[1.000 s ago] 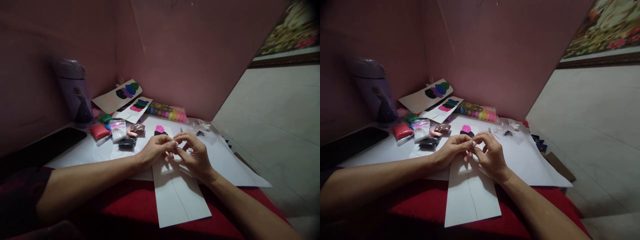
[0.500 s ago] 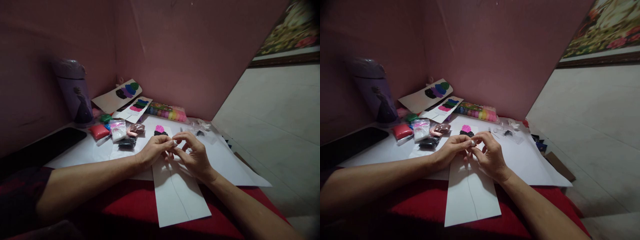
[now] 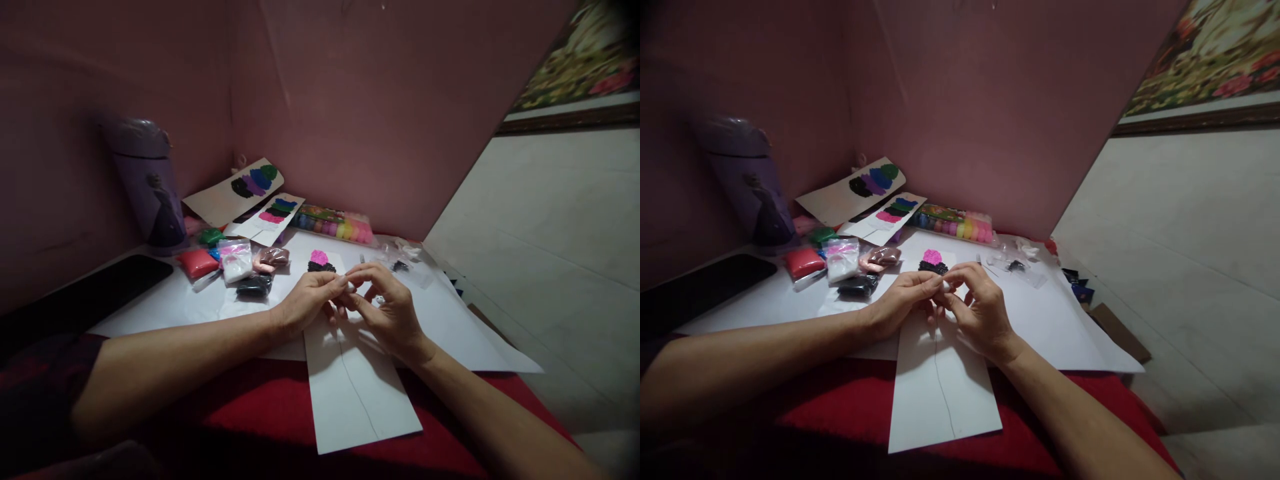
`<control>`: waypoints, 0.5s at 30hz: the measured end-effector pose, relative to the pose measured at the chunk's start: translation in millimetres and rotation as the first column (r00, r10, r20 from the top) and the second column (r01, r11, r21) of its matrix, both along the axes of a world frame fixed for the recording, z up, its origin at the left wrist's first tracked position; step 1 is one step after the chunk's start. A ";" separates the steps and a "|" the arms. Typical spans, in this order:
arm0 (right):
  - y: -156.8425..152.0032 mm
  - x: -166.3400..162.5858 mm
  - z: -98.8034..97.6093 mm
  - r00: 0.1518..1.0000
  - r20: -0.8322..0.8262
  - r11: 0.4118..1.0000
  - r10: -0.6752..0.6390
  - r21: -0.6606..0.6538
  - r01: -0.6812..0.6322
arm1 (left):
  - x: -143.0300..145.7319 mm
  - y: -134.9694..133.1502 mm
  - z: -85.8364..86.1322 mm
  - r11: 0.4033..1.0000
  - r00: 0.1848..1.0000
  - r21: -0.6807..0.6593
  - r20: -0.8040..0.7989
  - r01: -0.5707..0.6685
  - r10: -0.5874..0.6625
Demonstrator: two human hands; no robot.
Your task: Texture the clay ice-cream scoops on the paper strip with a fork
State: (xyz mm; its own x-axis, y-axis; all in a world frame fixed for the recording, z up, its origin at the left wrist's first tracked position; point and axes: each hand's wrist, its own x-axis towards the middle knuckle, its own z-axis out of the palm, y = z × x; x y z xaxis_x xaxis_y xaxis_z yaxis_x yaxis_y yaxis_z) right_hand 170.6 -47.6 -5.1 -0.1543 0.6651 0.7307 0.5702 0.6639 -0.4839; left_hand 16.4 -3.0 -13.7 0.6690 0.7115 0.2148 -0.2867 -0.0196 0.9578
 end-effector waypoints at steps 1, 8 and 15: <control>-0.1 0.1 0.0 1.000 0.001 1.000 -0.002 0.006 0.002 | 0.0 -0.3 0.2 1.000 1.000 0.003 -0.001 -0.004 0.004; -0.6 -0.5 0.9 1.000 0.002 1.000 -0.001 -0.014 0.001 | 0.0 -1.0 0.8 1.000 1.000 -0.006 -0.005 -0.031 0.031; -0.7 -0.2 0.6 1.000 0.014 1.000 -0.015 0.009 0.014 | 0.4 0.0 -0.3 1.000 1.000 0.021 -0.003 -0.021 0.021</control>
